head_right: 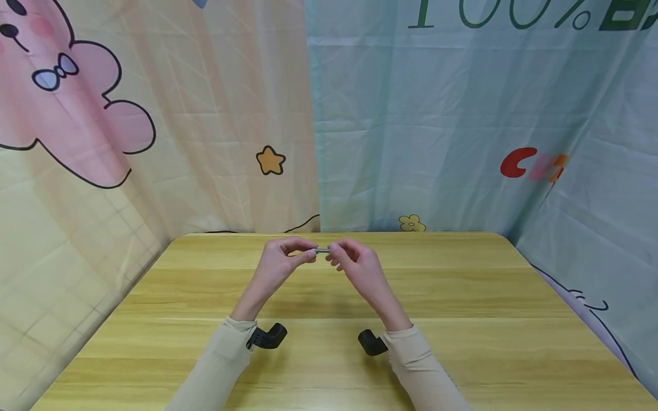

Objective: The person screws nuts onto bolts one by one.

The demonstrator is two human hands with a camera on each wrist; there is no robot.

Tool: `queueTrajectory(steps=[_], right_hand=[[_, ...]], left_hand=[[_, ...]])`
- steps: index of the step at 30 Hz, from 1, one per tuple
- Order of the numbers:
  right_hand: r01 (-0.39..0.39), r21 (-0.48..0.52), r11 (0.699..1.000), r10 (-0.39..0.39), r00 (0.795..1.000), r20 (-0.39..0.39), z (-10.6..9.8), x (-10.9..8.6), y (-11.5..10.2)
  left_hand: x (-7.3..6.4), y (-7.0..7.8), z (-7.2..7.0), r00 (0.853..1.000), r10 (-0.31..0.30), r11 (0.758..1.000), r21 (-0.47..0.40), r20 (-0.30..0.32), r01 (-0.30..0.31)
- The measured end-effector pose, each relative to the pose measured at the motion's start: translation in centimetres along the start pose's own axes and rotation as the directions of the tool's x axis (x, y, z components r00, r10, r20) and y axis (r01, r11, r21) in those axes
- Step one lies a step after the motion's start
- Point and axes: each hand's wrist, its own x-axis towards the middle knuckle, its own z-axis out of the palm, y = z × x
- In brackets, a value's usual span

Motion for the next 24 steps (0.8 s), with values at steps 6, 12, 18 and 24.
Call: queueTrajectory(steps=[6, 12, 18, 24], right_hand=[[0.076, -0.016, 0.997, -0.075, 0.997, 0.035, -0.3, 0.1, -0.1], [0.115, -0.004, 0.993, -0.115, 0.992, 0.051, -0.1, -0.1, -1.1], [0.074, -0.002, 0.997, -0.074, 0.996, 0.050, -0.1, -0.8, -3.1], [0.049, 0.002, 0.999, -0.049, 0.998, 0.044, -0.1, -0.8, -3.2]], left_hand=[[0.0, 0.0, -0.1, 1.000, -0.009, 1.000, 0.001, -0.010, 0.009], [0.0, -0.1, -0.1, 1.000, -0.009, 1.000, -0.021, -0.011, 0.008], [0.0, -0.1, -0.1, 1.000, -0.007, 1.000, -0.022, -0.008, 0.007], [0.0, 0.0, -0.1, 1.000, -0.013, 1.000, -0.019, -0.008, 0.013]])
